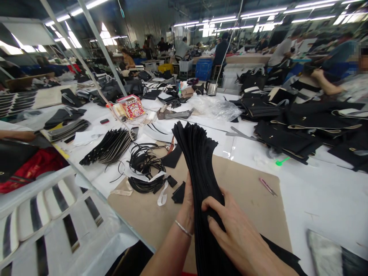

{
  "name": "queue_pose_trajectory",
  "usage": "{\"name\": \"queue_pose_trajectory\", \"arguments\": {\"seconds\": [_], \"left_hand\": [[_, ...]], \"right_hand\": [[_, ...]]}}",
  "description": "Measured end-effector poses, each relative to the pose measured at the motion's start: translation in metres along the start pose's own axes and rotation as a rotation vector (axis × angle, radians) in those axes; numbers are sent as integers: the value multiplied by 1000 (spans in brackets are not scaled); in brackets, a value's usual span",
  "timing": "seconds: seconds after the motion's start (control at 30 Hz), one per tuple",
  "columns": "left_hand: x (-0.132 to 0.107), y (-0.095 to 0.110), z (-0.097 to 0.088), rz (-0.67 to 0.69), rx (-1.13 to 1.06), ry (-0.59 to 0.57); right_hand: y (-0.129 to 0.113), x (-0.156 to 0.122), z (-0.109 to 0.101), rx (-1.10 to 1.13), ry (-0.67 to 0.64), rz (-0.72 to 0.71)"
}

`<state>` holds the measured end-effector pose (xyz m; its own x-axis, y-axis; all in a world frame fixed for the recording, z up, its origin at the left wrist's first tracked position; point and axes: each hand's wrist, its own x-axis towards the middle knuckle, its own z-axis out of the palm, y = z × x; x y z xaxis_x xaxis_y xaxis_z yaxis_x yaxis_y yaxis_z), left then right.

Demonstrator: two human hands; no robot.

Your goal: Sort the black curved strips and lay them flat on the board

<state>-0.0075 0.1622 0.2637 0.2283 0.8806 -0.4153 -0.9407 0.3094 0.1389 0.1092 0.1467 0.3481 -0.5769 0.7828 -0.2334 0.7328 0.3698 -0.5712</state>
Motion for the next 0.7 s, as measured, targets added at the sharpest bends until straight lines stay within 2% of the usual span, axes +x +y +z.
{"name": "queue_pose_trajectory", "arguments": {"seconds": [0.1, 0.37, 0.7], "left_hand": [[2, 2, 1, -4, -2, 32], [-5, -1, 7, 21, -1, -16], [2, 0, 1, 77, -4, 33]], "right_hand": [[-3, 1, 0, -3, 7, 34], [-8, 3, 2, -24, 58, 114], [2, 3, 6, -2, 40, 25]]}}
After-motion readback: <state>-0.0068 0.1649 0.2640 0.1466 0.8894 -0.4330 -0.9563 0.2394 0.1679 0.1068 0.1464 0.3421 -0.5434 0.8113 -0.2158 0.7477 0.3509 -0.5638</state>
